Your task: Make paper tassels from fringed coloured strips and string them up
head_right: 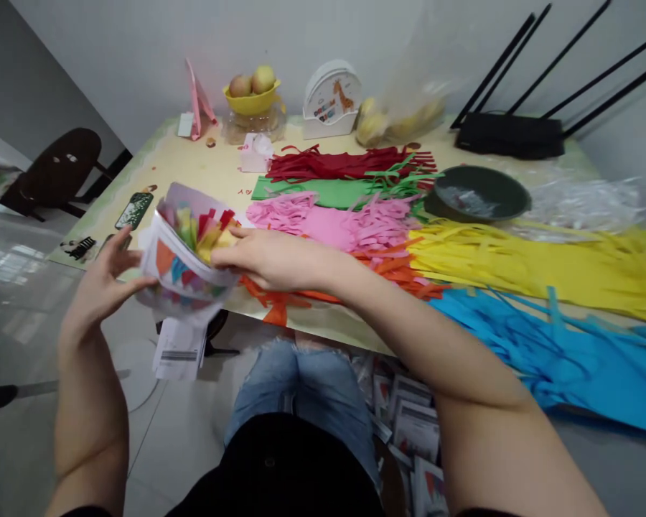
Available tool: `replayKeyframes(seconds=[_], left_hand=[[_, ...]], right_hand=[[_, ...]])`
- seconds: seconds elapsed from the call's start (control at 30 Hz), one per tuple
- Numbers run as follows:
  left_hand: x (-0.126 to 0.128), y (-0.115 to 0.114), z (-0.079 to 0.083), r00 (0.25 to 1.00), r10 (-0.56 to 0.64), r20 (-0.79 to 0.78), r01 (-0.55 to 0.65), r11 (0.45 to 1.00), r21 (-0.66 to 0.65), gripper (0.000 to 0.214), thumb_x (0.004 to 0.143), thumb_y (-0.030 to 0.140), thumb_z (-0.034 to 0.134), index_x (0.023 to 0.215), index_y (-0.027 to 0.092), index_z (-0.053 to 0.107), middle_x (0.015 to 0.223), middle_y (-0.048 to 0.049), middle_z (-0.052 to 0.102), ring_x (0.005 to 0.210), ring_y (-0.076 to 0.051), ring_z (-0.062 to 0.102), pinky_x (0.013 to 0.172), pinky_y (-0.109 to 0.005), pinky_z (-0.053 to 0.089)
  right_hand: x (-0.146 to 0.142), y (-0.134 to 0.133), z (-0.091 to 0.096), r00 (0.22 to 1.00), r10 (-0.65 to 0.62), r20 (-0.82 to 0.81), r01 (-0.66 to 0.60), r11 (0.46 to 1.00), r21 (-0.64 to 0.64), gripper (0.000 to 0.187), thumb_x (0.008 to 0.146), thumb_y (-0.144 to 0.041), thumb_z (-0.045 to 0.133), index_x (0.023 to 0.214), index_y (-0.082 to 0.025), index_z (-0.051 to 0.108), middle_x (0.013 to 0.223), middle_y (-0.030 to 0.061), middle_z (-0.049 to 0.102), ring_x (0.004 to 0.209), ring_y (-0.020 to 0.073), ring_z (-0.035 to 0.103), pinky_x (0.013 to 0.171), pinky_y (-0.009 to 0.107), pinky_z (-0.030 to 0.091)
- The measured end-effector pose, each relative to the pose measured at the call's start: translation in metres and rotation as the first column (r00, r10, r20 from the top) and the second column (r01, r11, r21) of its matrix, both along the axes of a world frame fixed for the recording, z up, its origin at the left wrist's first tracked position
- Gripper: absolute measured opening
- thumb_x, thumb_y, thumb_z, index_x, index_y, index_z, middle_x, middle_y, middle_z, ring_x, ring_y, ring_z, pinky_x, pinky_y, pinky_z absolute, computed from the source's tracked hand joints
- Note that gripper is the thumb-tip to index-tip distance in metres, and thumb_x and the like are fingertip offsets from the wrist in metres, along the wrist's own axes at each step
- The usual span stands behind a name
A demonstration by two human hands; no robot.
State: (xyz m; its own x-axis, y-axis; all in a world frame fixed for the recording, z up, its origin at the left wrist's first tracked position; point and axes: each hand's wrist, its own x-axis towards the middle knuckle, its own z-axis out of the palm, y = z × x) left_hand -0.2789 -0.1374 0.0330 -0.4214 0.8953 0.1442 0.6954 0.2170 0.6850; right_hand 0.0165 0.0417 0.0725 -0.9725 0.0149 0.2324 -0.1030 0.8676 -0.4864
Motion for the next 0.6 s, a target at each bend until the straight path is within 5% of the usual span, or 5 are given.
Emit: replayKeyframes(seconds=[0.1, 0.2, 0.3, 0.37, 0.6], left_hand=[[0.063, -0.004, -0.008, 0.845, -0.214, 0.489, 0.300, 0.948, -0.104, 0.091, 0.045, 0.046, 0.096, 0.127, 0.018, 0.067, 0.108, -0.0126, 0.076, 0.101, -0.036, 0.072, 0.092, -0.047, 0.060], [0.126, -0.008, -0.043, 0.687, -0.159, 0.709, 0.234, 0.972, -0.009, 0.069, 0.051, 0.038, 0.095, 0.112, 0.017, 0.073, 0.112, -0.0131, 0.076, 0.105, -0.035, 0.072, 0.093, -0.046, 0.060], [0.164, -0.011, -0.074, 0.599, -0.079, 0.797, 0.033, 0.997, 0.074, 0.052, 0.058, 0.036, 0.091, 0.104, 0.018, 0.074, 0.111, -0.0113, 0.077, 0.105, -0.031, 0.073, 0.097, -0.044, 0.059], [0.177, -0.010, -0.083, 0.613, -0.031, 0.790, -0.053, 0.995, 0.081, 0.044, 0.060, 0.038, 0.090, 0.096, 0.017, 0.074, 0.105, -0.0098, 0.078, 0.102, -0.030, 0.073, 0.097, -0.044, 0.059], [0.204, 0.000, -0.085, 0.657, 0.093, 0.748, -0.137, 0.991, -0.003, 0.042, 0.057, 0.036, 0.091, 0.092, 0.018, 0.076, 0.098, -0.0093, 0.079, 0.091, -0.028, 0.076, 0.089, -0.043, 0.062]], right_hand=[[0.044, -0.012, 0.021, 0.999, 0.034, 0.002, -0.034, 0.999, -0.021, 0.031, 0.098, -0.017, 0.040, 0.103, -0.025, 0.069, 0.100, 0.0013, 0.071, 0.100, 0.0197, 0.064, 0.112, 0.050, 0.042], [0.075, -0.031, 0.003, 0.936, -0.298, -0.187, 0.265, 0.947, -0.181, 0.025, 0.099, -0.034, 0.050, 0.115, -0.028, 0.069, 0.125, 0.0063, 0.067, 0.124, 0.0258, 0.060, 0.116, 0.055, 0.039], [0.090, -0.051, -0.044, 0.727, -0.633, -0.266, 0.445, 0.730, -0.519, 0.065, 0.087, -0.053, 0.070, 0.143, -0.026, 0.050, 0.146, 0.0133, 0.054, 0.138, 0.0297, 0.051, 0.110, 0.051, 0.048], [0.091, -0.064, -0.078, 0.764, -0.637, -0.104, 0.394, 0.588, -0.707, 0.085, 0.078, -0.054, 0.079, 0.148, -0.023, 0.043, 0.141, 0.0151, 0.059, 0.128, 0.0281, 0.061, 0.100, 0.044, 0.056], [0.084, -0.085, -0.124, 0.646, -0.750, 0.142, 0.475, 0.249, -0.844, 0.038, 0.076, -0.050, 0.077, 0.092, -0.016, 0.071, 0.089, 0.0046, 0.075, 0.082, 0.0209, 0.070, 0.081, 0.035, 0.058]])
